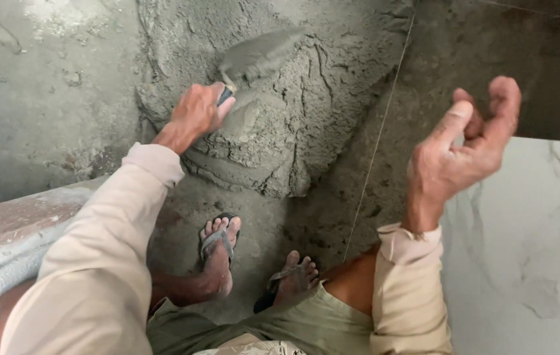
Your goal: Spreading and leveling wet mortar on a floor using a hand trowel to prepare for tile installation.
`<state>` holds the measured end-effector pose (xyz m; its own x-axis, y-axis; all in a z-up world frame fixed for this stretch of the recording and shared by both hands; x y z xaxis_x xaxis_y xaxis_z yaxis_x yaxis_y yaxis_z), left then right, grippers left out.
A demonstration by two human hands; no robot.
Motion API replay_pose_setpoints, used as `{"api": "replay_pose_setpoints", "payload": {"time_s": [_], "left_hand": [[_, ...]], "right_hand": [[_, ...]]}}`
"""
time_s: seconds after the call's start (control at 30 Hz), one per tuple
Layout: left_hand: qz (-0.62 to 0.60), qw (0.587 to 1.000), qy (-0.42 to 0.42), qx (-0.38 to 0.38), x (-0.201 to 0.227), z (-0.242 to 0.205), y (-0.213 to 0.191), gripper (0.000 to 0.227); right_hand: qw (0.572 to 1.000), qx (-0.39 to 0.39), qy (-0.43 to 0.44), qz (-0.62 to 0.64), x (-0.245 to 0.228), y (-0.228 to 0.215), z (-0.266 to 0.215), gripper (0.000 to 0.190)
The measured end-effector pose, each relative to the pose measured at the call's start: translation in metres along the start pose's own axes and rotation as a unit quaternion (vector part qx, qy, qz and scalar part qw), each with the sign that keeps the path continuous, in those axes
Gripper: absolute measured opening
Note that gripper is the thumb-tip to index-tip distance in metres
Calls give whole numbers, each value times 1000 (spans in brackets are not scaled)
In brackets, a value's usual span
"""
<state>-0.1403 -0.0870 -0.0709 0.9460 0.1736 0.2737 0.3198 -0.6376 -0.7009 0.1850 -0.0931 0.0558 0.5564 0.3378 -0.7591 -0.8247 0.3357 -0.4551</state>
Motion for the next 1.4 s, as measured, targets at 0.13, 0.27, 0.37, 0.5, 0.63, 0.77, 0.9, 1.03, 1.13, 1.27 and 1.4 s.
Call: {"api": "replay_pose_setpoints", "payload": {"time_s": [0.13, 0.27, 0.37, 0.5, 0.63, 0.77, 0.9, 1.03, 1.13, 1.27, 1.4], "left_hand": [[54, 997, 8, -59, 21, -25, -15, 24], [-124, 991, -58, 6, 21, -56, -32, 24], [-77, 986, -81, 122, -41, -45, 1, 31], [-396, 901, -180, -3, 15, -110, -46, 14], [-250, 939, -235, -34, 8, -134, -59, 22], [-195, 963, -180, -36, 27, -147, -83, 14], [-329, 936, -124, -2, 58, -170, -99, 27], [-369, 923, -101, -36, 35, -158, -50, 15], [-423, 902, -73, -38, 27, -151, -18, 21], [-474, 874, -74, -69, 19, -149, 17, 20], [-415, 901, -106, -64, 16, -141, 39, 29]], "right_hand": [[998, 23, 32, 53, 5, 3, 2, 27], [998, 23, 24, 63, 9, 11, 1, 34], [996, 13, 16, 91, 15, 29, 2, 34], [985, 20, 55, 162, -7, 60, 3, 35], [992, -29, 28, 120, -27, 79, -5, 30], [989, -72, 23, 126, -55, 72, -11, 32], [986, -44, 28, 160, -75, 43, -15, 33], [991, -24, 20, 127, -93, -3, -36, 31], [996, 14, 12, 88, -114, -51, -51, 30], [995, 89, -20, 28, -158, -119, -90, 31], [989, 140, 0, -38, -191, -159, -125, 28]]}}
Point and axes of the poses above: each hand's wrist, its own z-axis towards the middle knuckle, its own y-axis out of the palm, x = y × z, the point moved 2 cm from there along z, towards the middle knuckle, and after that the axes turned 13 degrees about -x, right-handed, at the moved point
